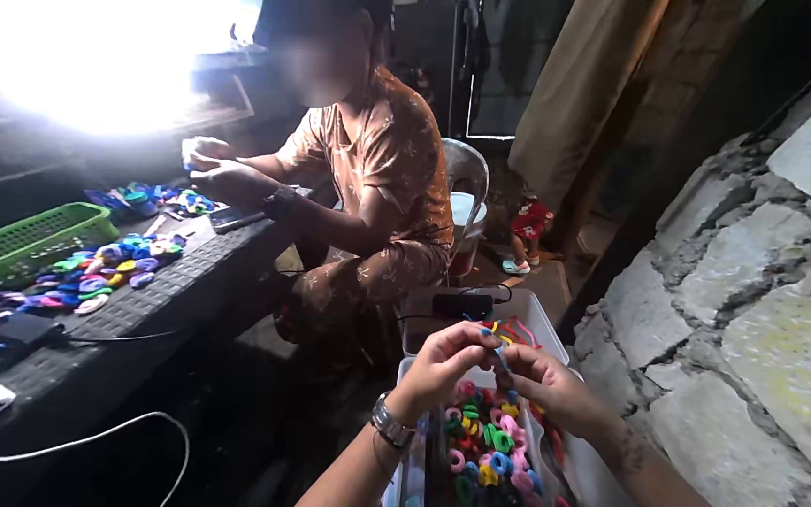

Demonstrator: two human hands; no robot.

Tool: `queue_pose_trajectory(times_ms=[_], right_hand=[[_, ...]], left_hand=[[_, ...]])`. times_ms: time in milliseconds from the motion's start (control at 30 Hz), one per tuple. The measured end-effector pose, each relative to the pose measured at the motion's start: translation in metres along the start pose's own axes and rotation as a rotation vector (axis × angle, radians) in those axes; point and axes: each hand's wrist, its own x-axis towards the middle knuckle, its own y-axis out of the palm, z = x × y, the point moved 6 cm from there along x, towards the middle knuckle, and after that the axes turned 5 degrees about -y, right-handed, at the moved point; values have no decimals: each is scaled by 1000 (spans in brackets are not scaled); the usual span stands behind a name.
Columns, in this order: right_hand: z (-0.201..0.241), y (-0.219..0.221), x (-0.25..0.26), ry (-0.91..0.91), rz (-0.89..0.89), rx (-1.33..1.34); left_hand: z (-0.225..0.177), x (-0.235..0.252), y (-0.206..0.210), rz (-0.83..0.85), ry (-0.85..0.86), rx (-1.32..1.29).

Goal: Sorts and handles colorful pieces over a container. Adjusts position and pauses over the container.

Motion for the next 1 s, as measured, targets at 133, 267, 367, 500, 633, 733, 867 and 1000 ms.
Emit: queue_pose_trajectory(times_ms=[133,267,367,500,633,733,867,1000], right_hand=[[3,0,-1,15,6,-69],[-4,-7,-1,-28,58,-93],[-9,-10,-2,-44,123,-17],[-4,-8,-7,76,96,68],[4,-19,-13,119,-45,-198],[7,-29,-18,72,-78,-537],[19,-32,-30,-167,-147,-852],[23,-49,-37,-246,-314,-1059]], left_hand=[[-9,1,-3,-252,55,575],[-16,-1,2,-299,271,996],[-15,-2,3,-291,306,1146],[-18,-5,-3,-378,278,1303],[-20,-7,-5,-433,289,1320],[-22,-8,-7,-466,298,1290],[-25,-9,-11,-539,276,1262],[-33,-13,-18,-628,293,1181]])
